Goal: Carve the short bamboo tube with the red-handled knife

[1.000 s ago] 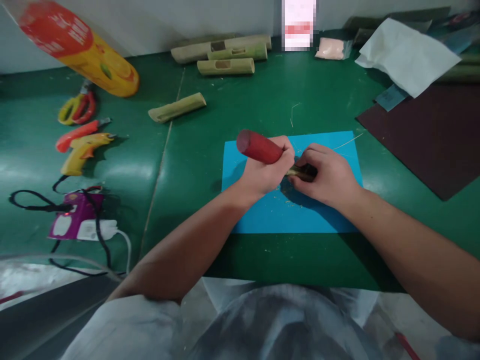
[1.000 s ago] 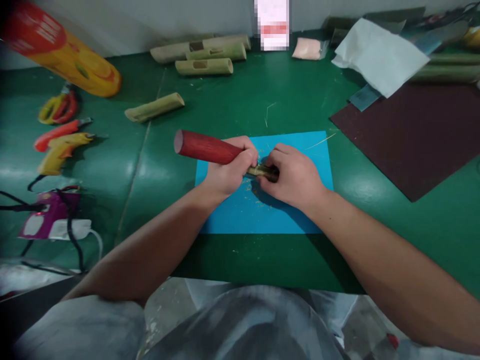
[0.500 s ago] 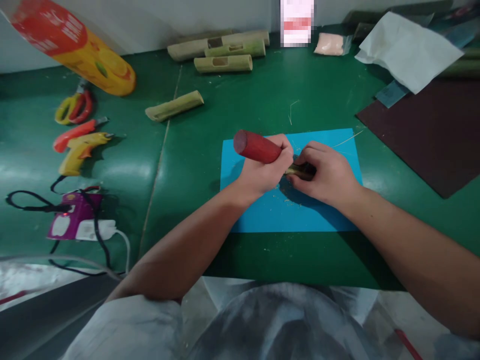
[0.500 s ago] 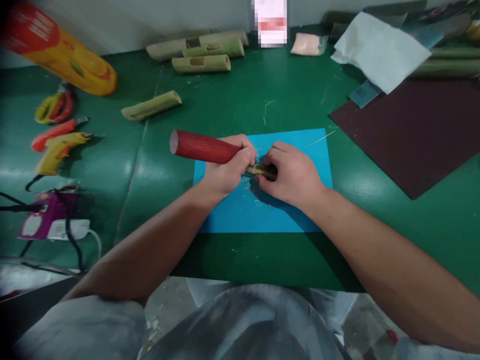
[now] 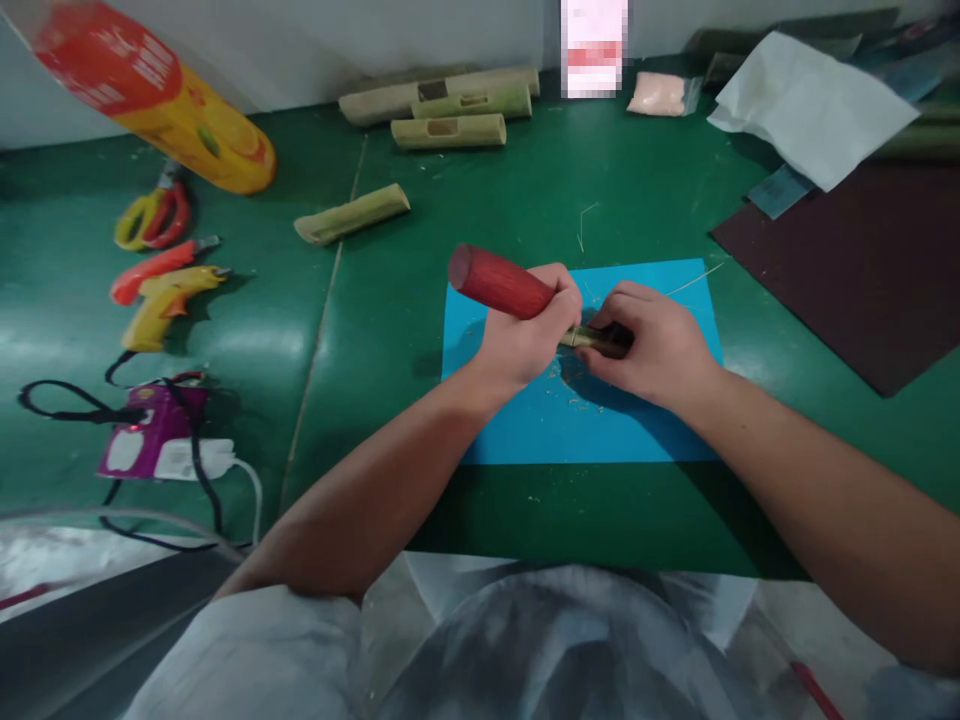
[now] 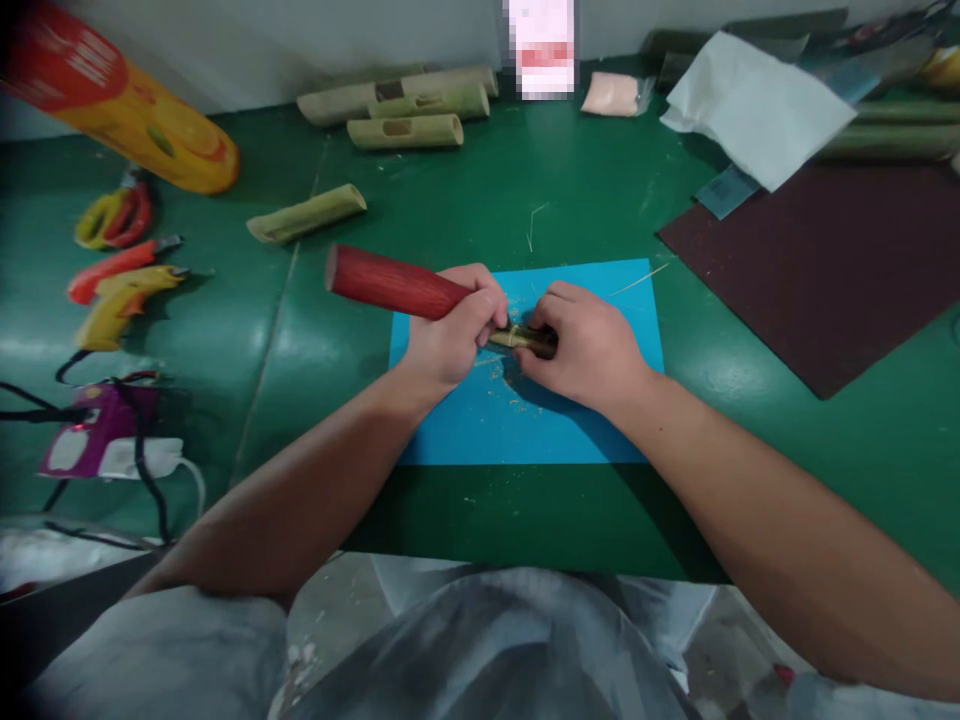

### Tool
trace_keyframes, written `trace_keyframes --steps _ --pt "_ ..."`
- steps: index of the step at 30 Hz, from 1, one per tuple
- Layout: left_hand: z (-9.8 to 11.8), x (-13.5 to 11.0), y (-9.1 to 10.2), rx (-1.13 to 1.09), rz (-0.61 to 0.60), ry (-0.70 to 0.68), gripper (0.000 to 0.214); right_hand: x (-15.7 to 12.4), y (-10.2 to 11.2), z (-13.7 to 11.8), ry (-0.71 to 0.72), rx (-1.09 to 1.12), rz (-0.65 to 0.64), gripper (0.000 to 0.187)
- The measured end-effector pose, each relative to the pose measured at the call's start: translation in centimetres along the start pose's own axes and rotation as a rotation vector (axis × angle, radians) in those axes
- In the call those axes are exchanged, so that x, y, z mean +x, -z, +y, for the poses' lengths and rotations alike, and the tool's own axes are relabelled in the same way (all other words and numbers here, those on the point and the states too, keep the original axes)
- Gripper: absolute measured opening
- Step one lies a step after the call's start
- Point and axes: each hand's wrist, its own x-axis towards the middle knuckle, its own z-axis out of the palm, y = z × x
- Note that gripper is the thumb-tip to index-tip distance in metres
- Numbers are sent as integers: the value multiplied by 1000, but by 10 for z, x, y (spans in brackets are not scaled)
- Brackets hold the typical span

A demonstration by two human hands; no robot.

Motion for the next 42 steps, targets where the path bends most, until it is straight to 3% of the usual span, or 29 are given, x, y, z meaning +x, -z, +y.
trace_keyframes --steps 4,9,13,17,22,29,42 --pt "-8 1 0 41 -69 -33 24 -1 -1 -1 5 1 0 15" --pt "-11 0 1 109 -63 -71 25 -1 -1 0 2 -8 -10 17" --pt "-9 -1 3 144 -76 -64 25 -1 -1 0 -3 -8 -9 17" --pt "-4 -2 6 97 -170 -4 26 0 0 1 -7 -3 -15 18" --pt "-6 -1 4 122 -10 5 27 0 -1 0 8 -4 -1 15" --pt "-10 -1 1 113 -58 -73 25 -2 -3 0 0 -11 -13 17" --pt "-3 3 3 125 -102 -19 22 -1 -3 -2 -14 -17 -18 19"
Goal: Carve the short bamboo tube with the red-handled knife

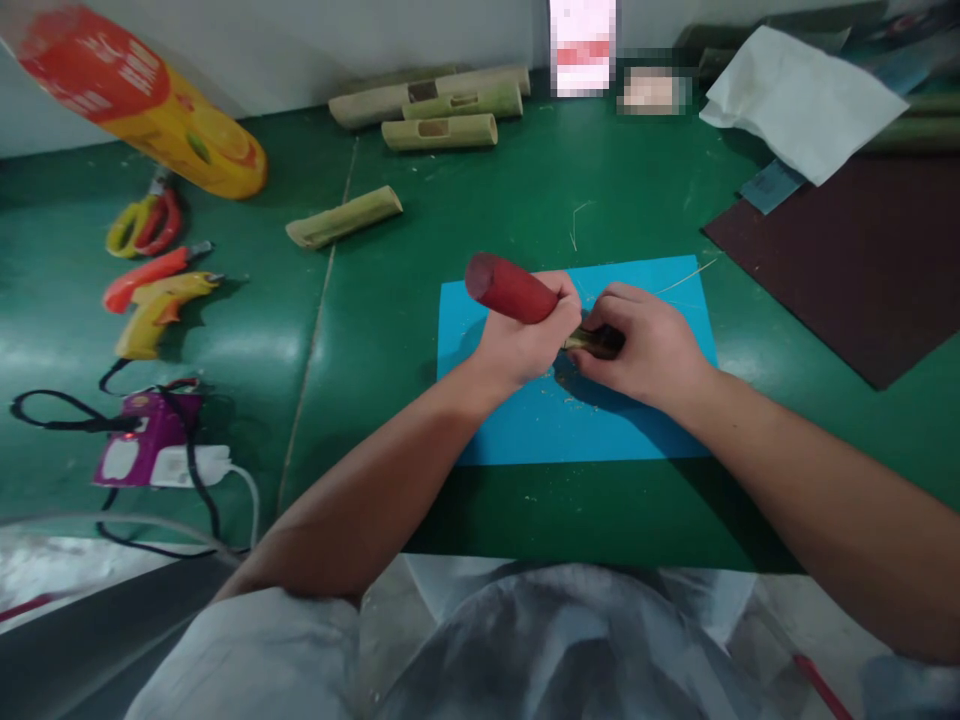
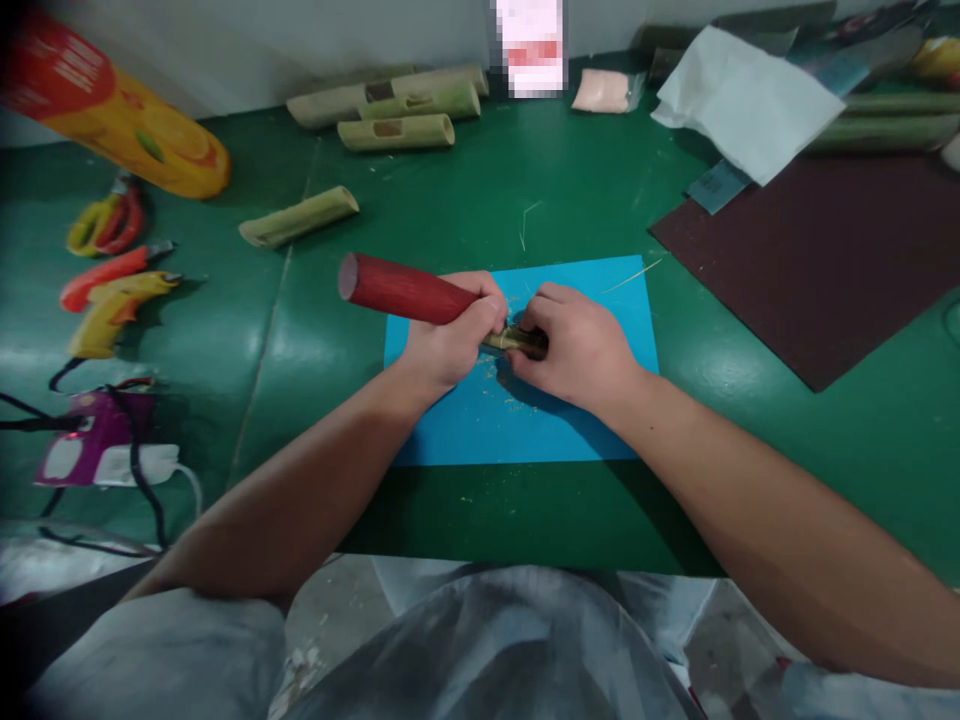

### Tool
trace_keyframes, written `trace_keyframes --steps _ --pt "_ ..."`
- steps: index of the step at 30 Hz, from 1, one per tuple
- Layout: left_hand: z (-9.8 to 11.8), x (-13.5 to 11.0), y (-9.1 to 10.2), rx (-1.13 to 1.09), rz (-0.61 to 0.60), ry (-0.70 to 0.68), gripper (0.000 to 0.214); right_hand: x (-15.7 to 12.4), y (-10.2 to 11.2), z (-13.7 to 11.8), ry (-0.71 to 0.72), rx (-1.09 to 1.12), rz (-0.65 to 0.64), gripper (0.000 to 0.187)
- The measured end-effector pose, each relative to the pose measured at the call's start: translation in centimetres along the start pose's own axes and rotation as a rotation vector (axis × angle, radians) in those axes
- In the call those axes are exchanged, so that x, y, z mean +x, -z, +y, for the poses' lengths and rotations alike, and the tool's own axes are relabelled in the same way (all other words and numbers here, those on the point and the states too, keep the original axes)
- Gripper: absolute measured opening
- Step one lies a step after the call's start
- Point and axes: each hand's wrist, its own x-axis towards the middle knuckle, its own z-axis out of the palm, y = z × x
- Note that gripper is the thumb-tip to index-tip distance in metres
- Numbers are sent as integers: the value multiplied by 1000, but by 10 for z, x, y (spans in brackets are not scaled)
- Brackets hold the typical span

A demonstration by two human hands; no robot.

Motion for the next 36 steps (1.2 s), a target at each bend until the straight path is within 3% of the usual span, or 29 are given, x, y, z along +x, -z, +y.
trace_keyframes --steps 3,8,14,36 --pt "4 0 2 -78 -15 67 24 1 1 1 1 -1 4 18" --pt "0 0 -1 -87 140 35 23 2 2 1 3 -13 -1 19" --pt "-7 -2 -2 -12 58 -50 26 1 0 1 21 1 8 18" --pt "-4 -2 1 38 17 -30 24 1 0 2 20 -4 -10 20"
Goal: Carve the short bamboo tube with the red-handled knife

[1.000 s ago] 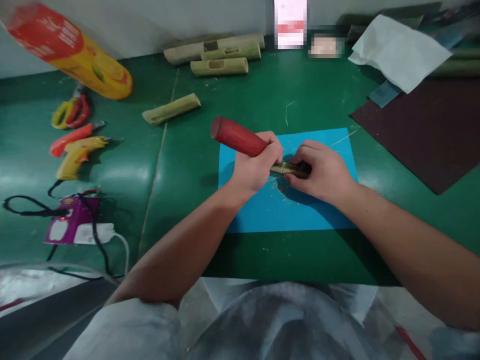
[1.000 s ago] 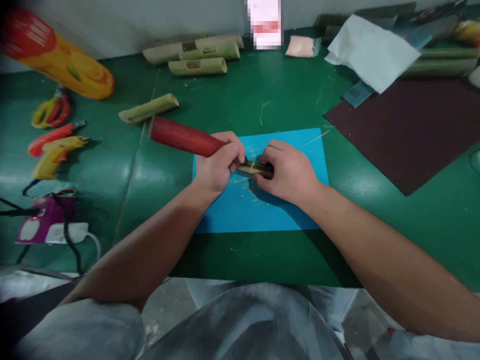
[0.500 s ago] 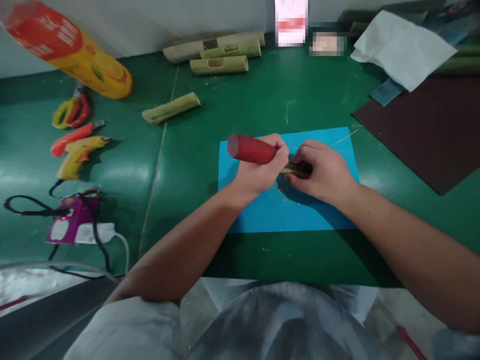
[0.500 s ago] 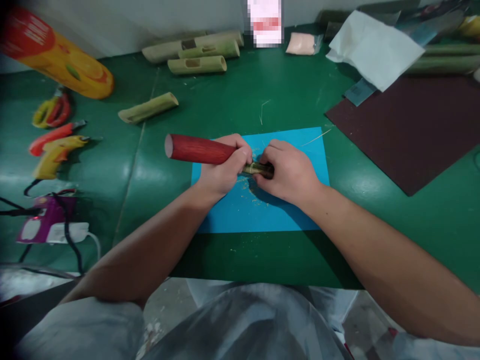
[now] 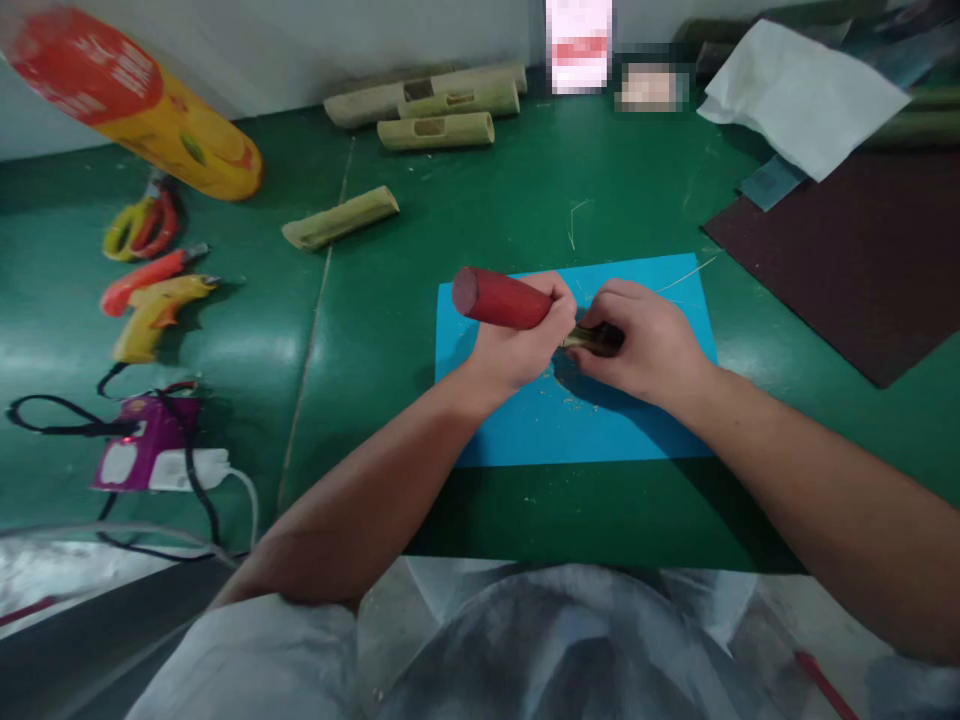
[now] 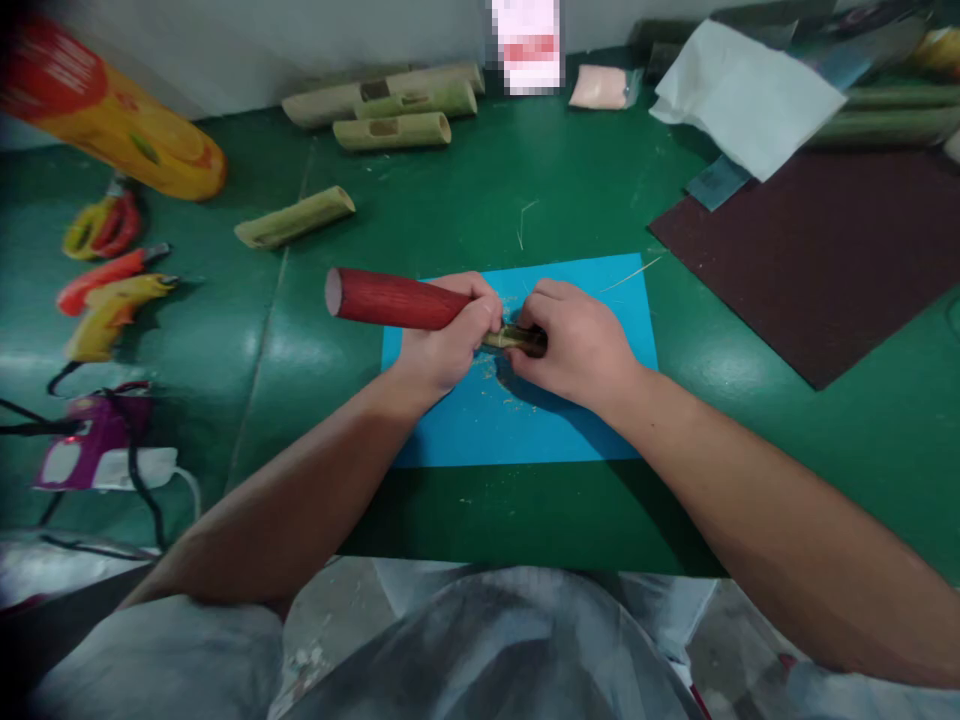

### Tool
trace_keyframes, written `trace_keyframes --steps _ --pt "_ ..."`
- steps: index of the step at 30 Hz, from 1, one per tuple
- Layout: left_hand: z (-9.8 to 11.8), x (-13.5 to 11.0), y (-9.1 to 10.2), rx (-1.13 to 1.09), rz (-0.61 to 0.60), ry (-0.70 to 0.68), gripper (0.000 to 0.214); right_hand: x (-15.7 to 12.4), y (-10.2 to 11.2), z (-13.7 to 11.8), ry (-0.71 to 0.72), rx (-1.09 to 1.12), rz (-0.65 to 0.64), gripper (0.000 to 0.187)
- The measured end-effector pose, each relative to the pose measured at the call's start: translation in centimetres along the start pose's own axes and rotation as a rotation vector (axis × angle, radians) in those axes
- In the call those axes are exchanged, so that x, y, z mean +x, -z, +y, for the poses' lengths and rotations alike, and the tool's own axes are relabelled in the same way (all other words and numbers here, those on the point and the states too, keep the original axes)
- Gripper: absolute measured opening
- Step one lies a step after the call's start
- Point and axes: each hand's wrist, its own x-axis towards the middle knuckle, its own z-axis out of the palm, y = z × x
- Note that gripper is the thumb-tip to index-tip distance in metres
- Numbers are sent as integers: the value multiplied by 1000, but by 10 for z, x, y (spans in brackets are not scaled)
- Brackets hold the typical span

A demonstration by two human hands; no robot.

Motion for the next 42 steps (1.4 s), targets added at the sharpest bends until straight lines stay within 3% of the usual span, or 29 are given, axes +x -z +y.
trace_keyframes --steps 6,12,18,28,33,42 --pt "8 0 3 -56 -81 83 23 1 -1 2 -10 12 16 19" --pt "4 -2 -2 -55 39 3 22 1 0 2 -9 -7 8 20" --pt "-1 -2 -2 -6 31 -36 23 0 0 2 3 -14 24 20" --pt "5 -3 2 -14 -33 18 24 1 0 3 -23 20 16 21" --pt "6 -2 -1 -39 74 55 25 1 0 2 -6 11 25 20" --pt "0 -1 -3 16 64 -14 24 1 1 1 -15 6 15 18"
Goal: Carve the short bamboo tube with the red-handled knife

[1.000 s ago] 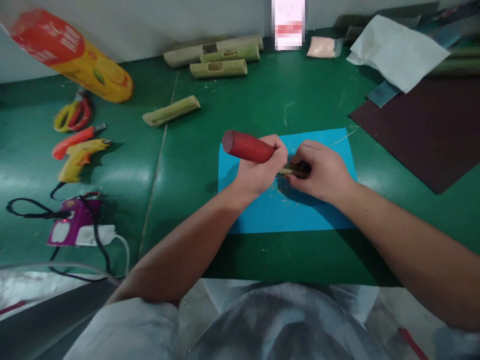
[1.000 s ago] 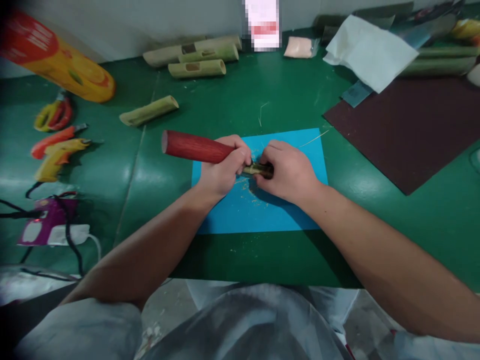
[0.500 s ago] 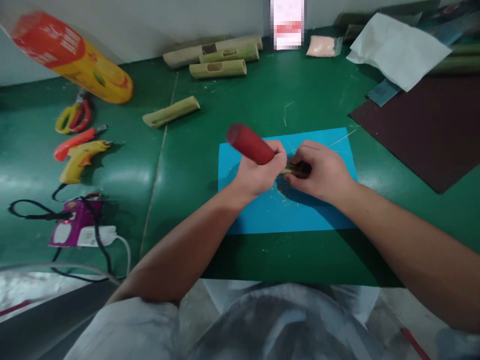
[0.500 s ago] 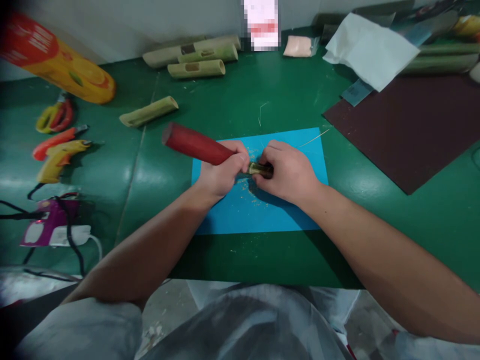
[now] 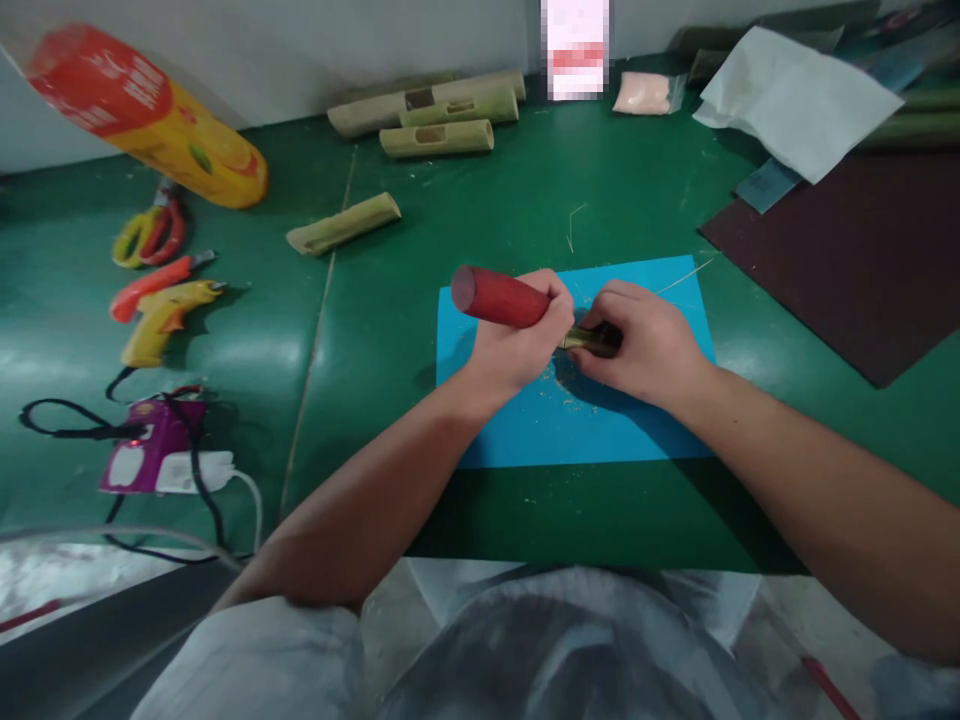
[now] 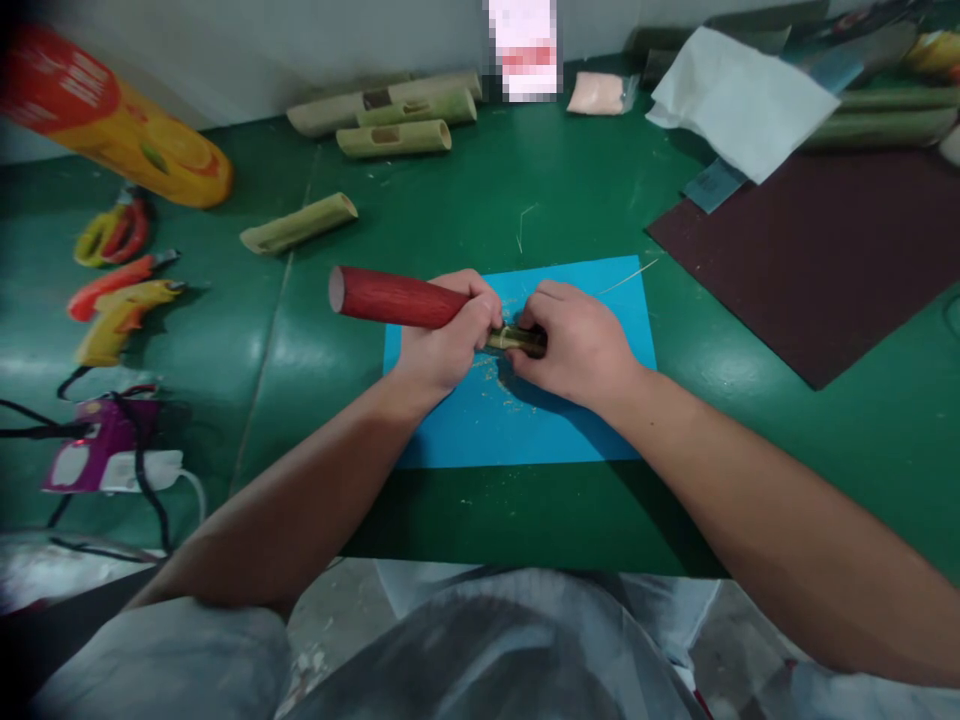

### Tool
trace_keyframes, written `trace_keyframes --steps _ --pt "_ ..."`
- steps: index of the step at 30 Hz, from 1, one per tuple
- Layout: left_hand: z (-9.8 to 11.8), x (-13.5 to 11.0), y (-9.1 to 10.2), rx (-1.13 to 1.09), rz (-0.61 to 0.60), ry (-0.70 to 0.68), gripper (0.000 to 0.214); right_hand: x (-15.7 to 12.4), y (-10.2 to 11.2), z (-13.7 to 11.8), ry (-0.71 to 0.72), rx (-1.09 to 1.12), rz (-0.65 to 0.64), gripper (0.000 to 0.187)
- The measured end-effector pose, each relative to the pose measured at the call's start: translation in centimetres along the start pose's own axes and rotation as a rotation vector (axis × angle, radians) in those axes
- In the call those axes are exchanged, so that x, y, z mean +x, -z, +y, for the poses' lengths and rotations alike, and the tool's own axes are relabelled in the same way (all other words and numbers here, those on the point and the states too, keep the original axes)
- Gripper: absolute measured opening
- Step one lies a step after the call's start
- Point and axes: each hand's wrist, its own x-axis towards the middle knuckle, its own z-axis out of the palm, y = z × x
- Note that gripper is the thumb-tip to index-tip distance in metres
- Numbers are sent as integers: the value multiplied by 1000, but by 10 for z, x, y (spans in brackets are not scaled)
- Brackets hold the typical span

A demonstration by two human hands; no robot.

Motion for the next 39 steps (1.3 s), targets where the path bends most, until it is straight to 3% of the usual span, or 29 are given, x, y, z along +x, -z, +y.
trace_keyframes --steps 9,13,16,19,26,35,39 --pt "4 0 3 -1 -71 27 22 0 -1 -1 -7 5 -1 20" --pt "7 1 7 -26 -134 117 24 0 0 -2 -38 24 -14 20" --pt "9 1 6 -32 -98 149 24 0 1 -3 -38 23 -10 20" --pt "7 0 3 -22 -43 95 23 0 1 -2 -15 17 -2 18" --pt "2 -1 2 -12 -42 17 24 -1 -1 0 -19 28 6 20" --pt "6 0 4 -2 -84 38 22 -1 0 -1 -54 59 -8 20" --pt "9 1 6 -52 -121 145 23 -1 1 -1 -70 56 -22 19"
